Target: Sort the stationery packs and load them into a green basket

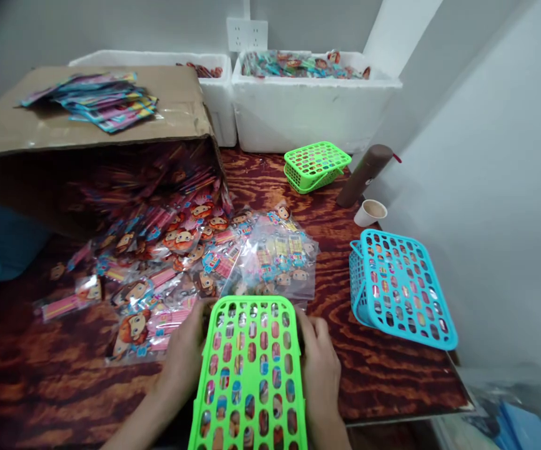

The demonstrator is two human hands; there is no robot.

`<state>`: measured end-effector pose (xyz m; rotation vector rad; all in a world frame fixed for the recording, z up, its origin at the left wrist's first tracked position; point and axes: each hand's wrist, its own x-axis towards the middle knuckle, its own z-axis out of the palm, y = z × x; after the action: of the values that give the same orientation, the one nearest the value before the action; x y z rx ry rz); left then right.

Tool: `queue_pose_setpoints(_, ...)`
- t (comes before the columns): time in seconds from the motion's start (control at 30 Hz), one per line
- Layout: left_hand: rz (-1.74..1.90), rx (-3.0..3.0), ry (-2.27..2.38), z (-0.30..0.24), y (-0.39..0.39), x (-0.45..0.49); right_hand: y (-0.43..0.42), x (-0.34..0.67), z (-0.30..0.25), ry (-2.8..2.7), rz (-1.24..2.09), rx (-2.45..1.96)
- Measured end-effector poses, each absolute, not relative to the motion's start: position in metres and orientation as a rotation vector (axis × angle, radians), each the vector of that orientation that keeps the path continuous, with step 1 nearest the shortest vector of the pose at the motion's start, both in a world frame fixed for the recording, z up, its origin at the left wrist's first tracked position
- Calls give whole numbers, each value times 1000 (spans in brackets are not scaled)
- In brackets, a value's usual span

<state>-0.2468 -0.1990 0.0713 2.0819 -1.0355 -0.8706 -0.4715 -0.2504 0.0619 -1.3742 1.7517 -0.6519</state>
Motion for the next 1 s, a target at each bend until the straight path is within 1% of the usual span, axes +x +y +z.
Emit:
queue_pose_setpoints(0.13, -430, 1926, -1546, 67, -201, -238, -268, -473, 64, 1545, -621, -1616)
queue_pose_setpoints(0.2, -329, 1871, -1753, 64, -204, -232, -276, -472, 59, 1406, -664, -1707)
queue_pose_setpoints(0.27, -292, 1892, -1867, 61, -210, -227, -284, -470, 51, 1364, -729, -1626)
queue_pose_setpoints(0.33, -338, 1937, -1845, 61, -217, -222, -289, -467, 46, 1314, -761, -1475)
queue_pose_setpoints(0.4, -488, 1951, -1692, 62, -225, -218, -294, -464, 44, 1260, -760, -1351)
queue_pose_setpoints(0.47, -668, 1919, -1522, 65, -231, -214, -298, -461, 45, 1223, -756, -1287)
queue_pose_setpoints(0.53, -793, 1835, -1481, 68, -233, -210, -301, -460, 50, 1213, -768, -1292)
queue_pose_setpoints(0.63, -826, 1684, -1685, 73, -231, -202, -306, -460, 55, 1205, -822, -1386)
queue_pose_setpoints(0.73, -764, 1646, -1882, 77, -226, -198, -310, -460, 57, 1200, -868, -1383)
queue_pose_setpoints(0.87, -774, 1647, -2041, 84, -225, -198, -316, -458, 55, 1203, -787, -1211)
queue_pose_setpoints(1.0, -771, 1593, -2120, 87, -224, -201, -324, -460, 56, 1163, -716, -1212)
